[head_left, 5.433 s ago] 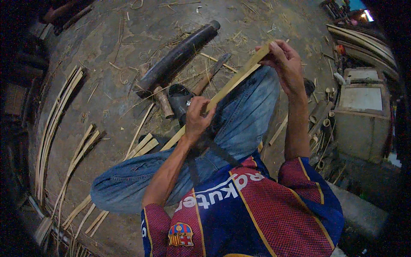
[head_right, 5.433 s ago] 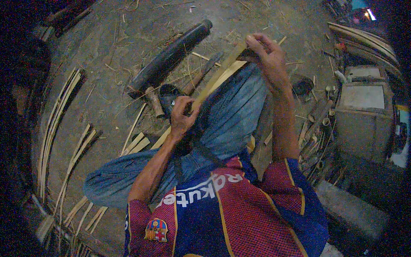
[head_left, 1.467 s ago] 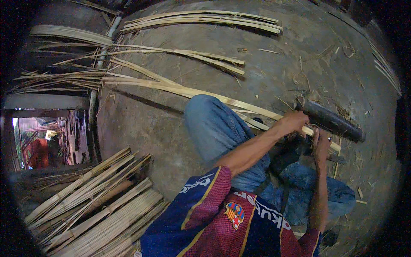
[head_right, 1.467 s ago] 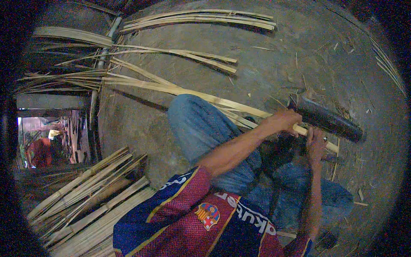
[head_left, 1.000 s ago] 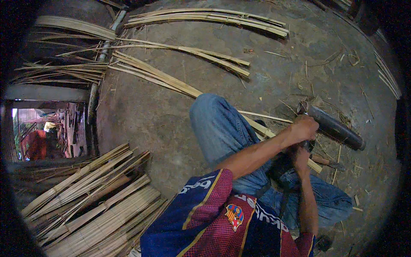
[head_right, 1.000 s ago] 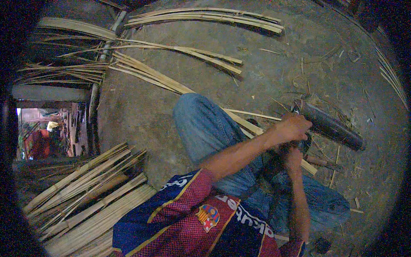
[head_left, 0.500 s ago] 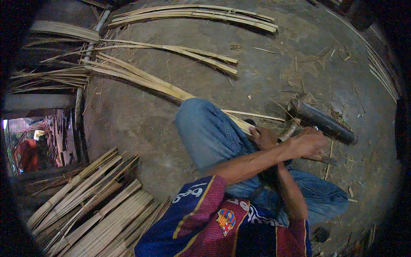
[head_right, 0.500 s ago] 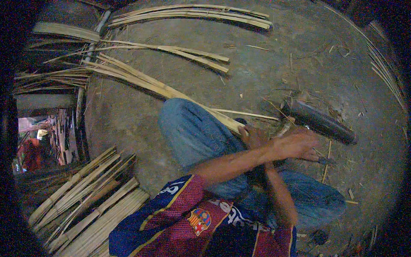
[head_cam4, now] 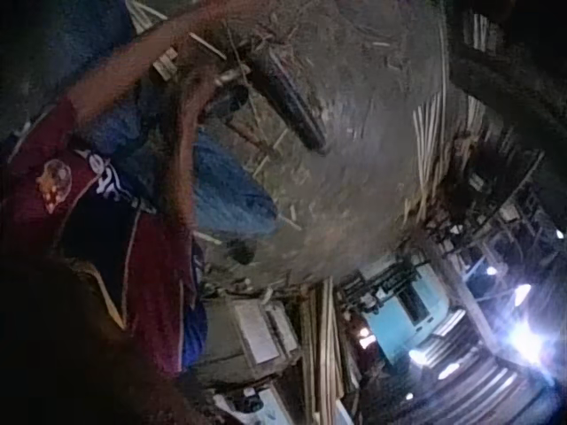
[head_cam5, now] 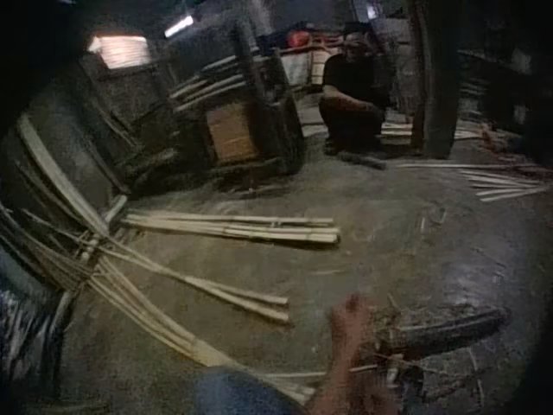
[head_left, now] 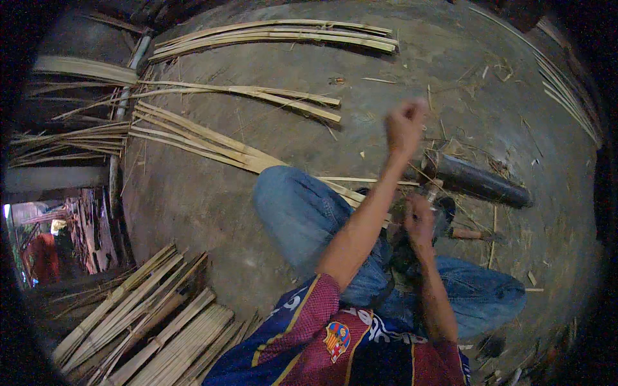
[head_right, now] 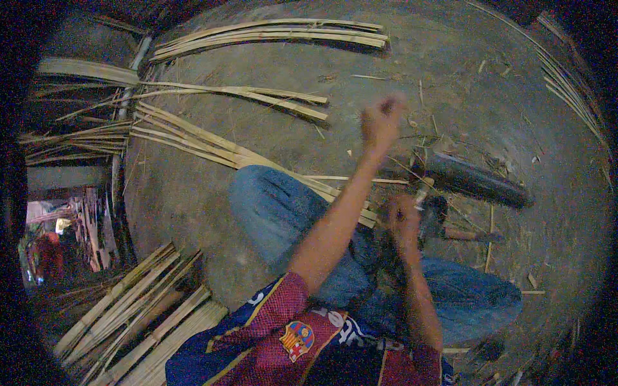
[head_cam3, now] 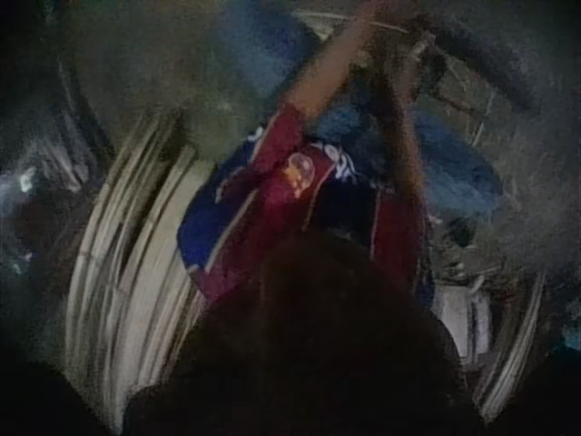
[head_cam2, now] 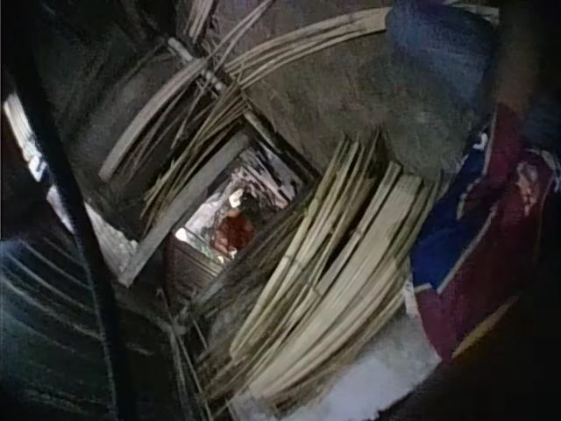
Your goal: The person sits on the floor and uses a knife to split long bamboo strips into thinner pieces. They hold the bamboo against a cylindrical support and repeatedly strike the knife with their hand to drive it through the material, separating the strips.
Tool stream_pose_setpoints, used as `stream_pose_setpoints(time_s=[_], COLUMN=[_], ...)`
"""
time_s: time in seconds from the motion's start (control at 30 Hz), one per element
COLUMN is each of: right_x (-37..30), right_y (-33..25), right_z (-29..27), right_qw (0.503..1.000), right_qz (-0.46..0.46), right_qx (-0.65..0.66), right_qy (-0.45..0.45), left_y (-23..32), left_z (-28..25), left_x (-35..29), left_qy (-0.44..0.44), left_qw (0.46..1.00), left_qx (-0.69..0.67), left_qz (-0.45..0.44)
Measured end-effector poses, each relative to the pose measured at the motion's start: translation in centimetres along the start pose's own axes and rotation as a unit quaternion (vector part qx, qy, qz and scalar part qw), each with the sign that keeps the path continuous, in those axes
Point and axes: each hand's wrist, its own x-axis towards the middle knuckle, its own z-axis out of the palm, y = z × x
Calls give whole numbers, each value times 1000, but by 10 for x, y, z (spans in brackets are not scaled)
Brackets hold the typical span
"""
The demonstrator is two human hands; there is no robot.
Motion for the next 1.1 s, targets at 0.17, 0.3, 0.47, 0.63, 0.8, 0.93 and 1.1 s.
stream_pose_setpoints(time_s=[0.17,0.3,0.47,0.63,0.8,0.93,1.1], right_x=[-18,-31,-35,-30,-25,1,38], right_y=[78,118,119,108,129,118,-3], right_z=[-77,-97,-97,-95,-92,-97,-146], right_qw=[979,951,950,949,956,930,911], right_qz=[68,247,209,244,190,80,-14], right_qx=[-84,22,8,58,53,51,-37], right_qy=[172,185,232,191,215,354,411], left_y=[-141,-191,-200,-214,-164,-103,-102], left_z=[-72,-105,-100,-150,-123,-40,47], left_x=[97,111,104,121,126,85,-42], left_qy=[459,531,362,290,244,95,-146], left_qw=[869,776,816,792,804,809,760], left_qx=[-48,16,-264,-436,-508,-556,-522], left_qz=[-176,-339,-364,-316,-192,-166,-359])
